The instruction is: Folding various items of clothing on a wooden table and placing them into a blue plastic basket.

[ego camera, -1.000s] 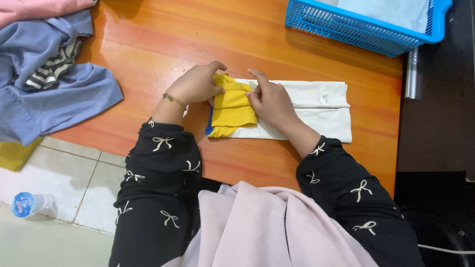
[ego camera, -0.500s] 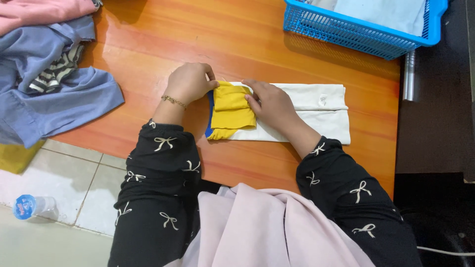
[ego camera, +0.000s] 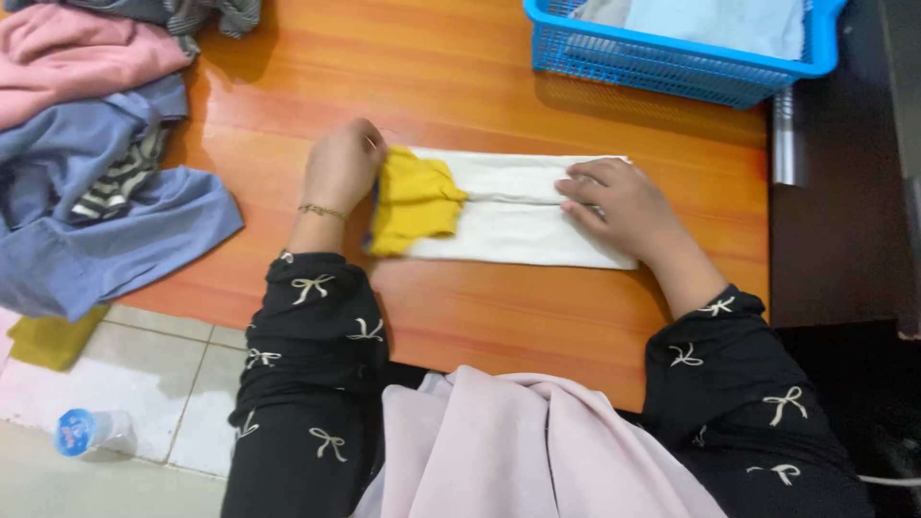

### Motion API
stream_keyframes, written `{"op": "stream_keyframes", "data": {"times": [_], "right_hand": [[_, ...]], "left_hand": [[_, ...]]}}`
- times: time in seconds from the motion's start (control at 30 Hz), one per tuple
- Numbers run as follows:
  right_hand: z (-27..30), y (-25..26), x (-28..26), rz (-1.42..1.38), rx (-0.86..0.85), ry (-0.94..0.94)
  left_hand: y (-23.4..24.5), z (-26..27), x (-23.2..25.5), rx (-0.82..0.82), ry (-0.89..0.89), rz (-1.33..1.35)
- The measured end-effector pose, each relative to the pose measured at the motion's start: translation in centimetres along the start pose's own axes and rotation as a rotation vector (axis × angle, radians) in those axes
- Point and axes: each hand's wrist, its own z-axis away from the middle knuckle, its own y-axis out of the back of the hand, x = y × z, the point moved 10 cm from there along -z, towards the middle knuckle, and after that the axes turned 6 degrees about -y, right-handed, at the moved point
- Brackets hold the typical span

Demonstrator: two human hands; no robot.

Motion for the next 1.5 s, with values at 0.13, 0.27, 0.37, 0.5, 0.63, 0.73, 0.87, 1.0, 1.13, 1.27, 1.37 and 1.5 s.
{"op": "stream_keyframes", "data": {"times": [0.13,0.27,0.37,0.5,0.63,0.73,0.87,1.0,1.13,1.27,1.37,1.5], "right_hand": [[1.6,1.0,2.3,-0.044,-0.04,-0.079],[1.6,1.5,1.3,-0.003,-0.013,-0.08],[1.2,2.0,0.1,0.065,0.043,-0.066],[0.9,1.1,-2.1,0.196,-0.138,-0.124],[2.3,-1.7,-4.7,0.199,-0.332,-0.052],[2.9,-3.0,-5.6,0.122,-0.359,0.004],[1.9,-2.1,-8.1,-0.046,-0.266,0.113],[2.5,-6.0,-8.6,-0.001,-0.43,0.095],[2.9,-8.1,-8.3,0.041,-0.419,-0.02],[2.7,-7.7,-7.7,0.048,-0.422,-0.061],[2.8,-6.9,-4.3,-0.089,-0.475,-0.162],[3.9,-4.5,-1.2,-0.219,-0.4,-0.155]], "left_hand": [[3.4,0.3,0.8,0.369,-0.083,0.116],[4.5,1.6,4.9,0.466,-0.193,0.142],[2.3,2.6,8.7,0.433,-0.347,0.125],[-5.0,2.8,11.4,0.058,-0.521,-0.039],[-6.0,1.3,11.8,-0.134,-0.577,-0.015],[-6.5,0.4,9.9,-0.223,-0.498,0.192],[-6.9,1.5,12.0,-0.096,-0.483,0.079],[-7.6,2.0,14.1,-0.119,-0.475,-0.215],[-8.1,0.4,14.8,-0.204,-0.565,-0.213],[-7.7,0.6,15.4,-0.161,-0.651,-0.164],[-3.9,3.3,16.3,-0.008,-0.737,-0.177],[-1.0,10.3,15.3,-0.074,-0.754,-0.164]]}}
